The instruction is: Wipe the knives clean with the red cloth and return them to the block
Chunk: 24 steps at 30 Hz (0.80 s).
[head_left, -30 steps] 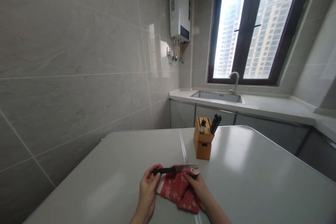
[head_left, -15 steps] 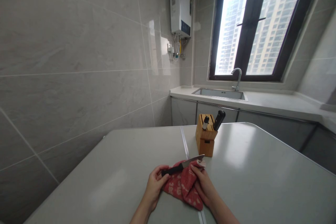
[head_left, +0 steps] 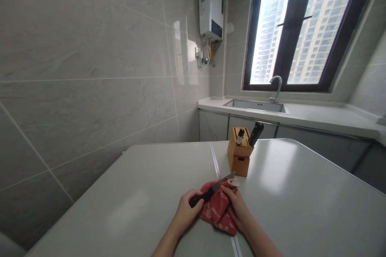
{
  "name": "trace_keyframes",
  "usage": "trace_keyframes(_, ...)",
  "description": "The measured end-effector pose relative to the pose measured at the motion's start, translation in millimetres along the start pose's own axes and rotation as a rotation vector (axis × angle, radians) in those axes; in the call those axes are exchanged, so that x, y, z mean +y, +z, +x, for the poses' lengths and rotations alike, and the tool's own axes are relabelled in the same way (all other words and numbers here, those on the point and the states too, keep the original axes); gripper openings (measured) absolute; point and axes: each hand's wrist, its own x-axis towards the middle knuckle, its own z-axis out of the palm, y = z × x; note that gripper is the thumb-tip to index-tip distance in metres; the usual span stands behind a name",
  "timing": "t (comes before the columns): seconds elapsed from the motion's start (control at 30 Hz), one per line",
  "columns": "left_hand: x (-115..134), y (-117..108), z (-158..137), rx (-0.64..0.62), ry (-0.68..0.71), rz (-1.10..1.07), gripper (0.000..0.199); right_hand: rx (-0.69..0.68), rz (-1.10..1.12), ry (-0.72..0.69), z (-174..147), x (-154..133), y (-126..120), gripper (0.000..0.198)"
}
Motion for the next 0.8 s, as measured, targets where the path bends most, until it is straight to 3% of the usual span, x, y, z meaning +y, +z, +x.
trace_keyframes(0.47,-11.8,-1.5,3.0,-0.007,0.041,-0.039,0.029,-0.203,-0.082,0.100,-2.3,2.1,-2.6,0.035)
trace_keyframes(0.8,-13.9,-0.7,-0.3,-0.096,0.063,-0.039,0.024,-0.058,-0.237,-0.011,-5.7,2.7,-3.5,0.032)
